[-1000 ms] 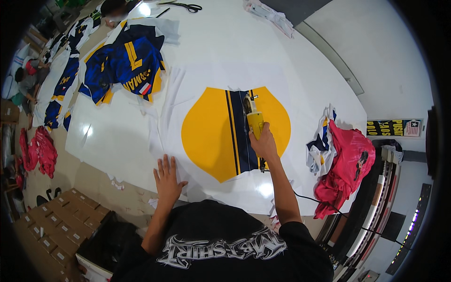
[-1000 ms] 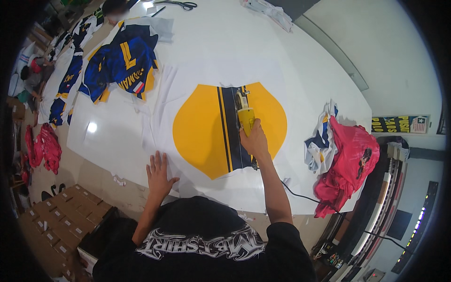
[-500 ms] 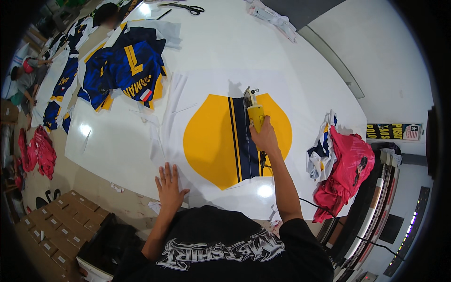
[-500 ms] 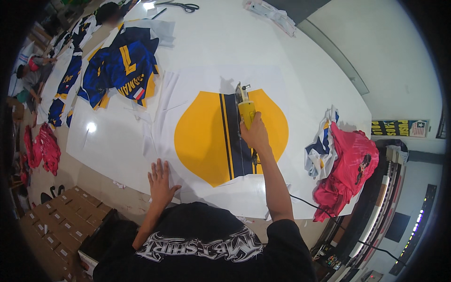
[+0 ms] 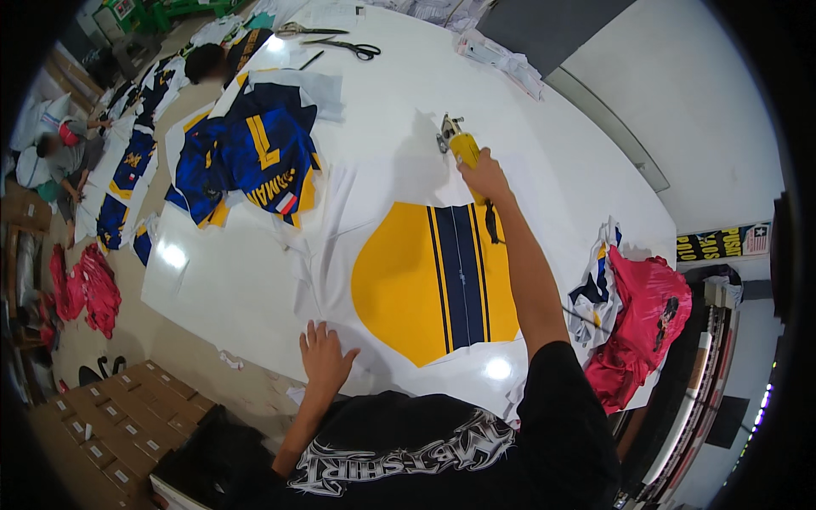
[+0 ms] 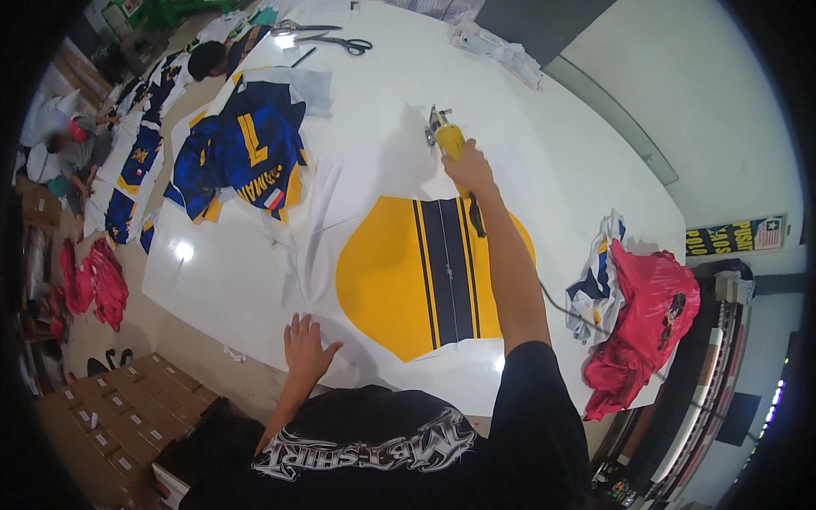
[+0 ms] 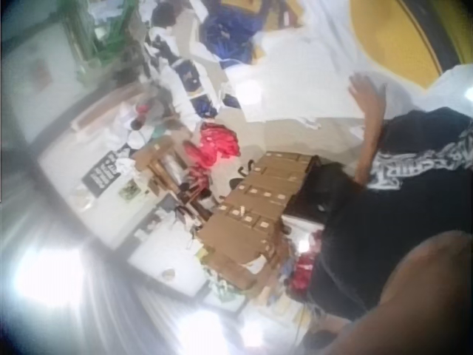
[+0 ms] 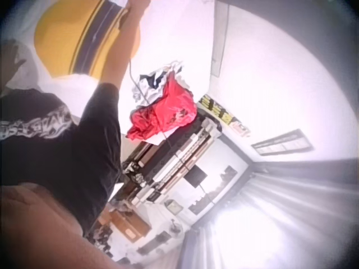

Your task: The person uses a yellow electric fabric cutter to cut a large piece of white fabric on a table. They then cut a blue and yellow sports jersey, following the contours of the design. The person handles the fabric and jersey, adjusting their positions on the table while cutting.

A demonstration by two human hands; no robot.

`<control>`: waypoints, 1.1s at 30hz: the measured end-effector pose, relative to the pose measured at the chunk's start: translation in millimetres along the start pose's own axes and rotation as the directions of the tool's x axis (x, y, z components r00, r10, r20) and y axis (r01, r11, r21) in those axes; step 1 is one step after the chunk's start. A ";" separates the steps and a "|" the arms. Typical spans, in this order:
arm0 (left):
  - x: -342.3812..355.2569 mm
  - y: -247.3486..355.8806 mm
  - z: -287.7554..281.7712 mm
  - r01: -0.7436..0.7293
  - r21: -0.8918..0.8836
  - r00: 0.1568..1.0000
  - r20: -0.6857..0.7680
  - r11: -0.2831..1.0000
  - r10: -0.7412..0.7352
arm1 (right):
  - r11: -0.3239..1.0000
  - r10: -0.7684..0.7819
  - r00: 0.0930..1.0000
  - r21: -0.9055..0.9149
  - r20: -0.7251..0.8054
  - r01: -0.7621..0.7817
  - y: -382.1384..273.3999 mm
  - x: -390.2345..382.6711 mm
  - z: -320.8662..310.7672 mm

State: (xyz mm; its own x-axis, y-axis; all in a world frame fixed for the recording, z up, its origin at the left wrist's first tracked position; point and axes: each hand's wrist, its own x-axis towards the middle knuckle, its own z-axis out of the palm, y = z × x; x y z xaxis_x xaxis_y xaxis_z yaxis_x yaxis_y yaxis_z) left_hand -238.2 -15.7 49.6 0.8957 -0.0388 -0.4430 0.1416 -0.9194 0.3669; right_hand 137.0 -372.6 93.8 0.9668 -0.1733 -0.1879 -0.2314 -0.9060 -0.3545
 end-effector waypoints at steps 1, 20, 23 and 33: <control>16.7 8.7 -6.9 0.002 -0.019 1.000 -0.027 1.000 -0.002 | 0.999 0.015 1.000 0.050 -0.007 -0.015 -6.8 1.3 -8.8; 132.2 25.5 -29.8 -0.297 0.170 0.922 -0.206 0.939 0.329 | 0.634 0.675 0.708 0.655 -0.207 -0.412 221.8 -442.3 -47.7; 228.4 186.2 -3.8 -0.758 0.144 0.587 -0.277 0.636 0.761 | 0.539 0.770 0.604 0.717 -0.207 -0.442 219.3 -493.6 -34.2; 376.9 292.0 42.5 -0.502 0.471 0.741 -0.198 0.725 0.641 | 0.400 0.870 0.484 0.707 -0.094 -0.582 176.2 -580.7 17.4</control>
State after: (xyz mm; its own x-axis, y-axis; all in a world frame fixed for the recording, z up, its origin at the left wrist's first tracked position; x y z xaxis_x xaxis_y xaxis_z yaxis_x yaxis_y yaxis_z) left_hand 122.8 -315.5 -45.1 0.8382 -0.5410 0.0684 -0.5453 -0.8319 0.1027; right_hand -467.1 -424.8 124.5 0.2770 -0.9083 -0.3135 -0.7326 0.0114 -0.6805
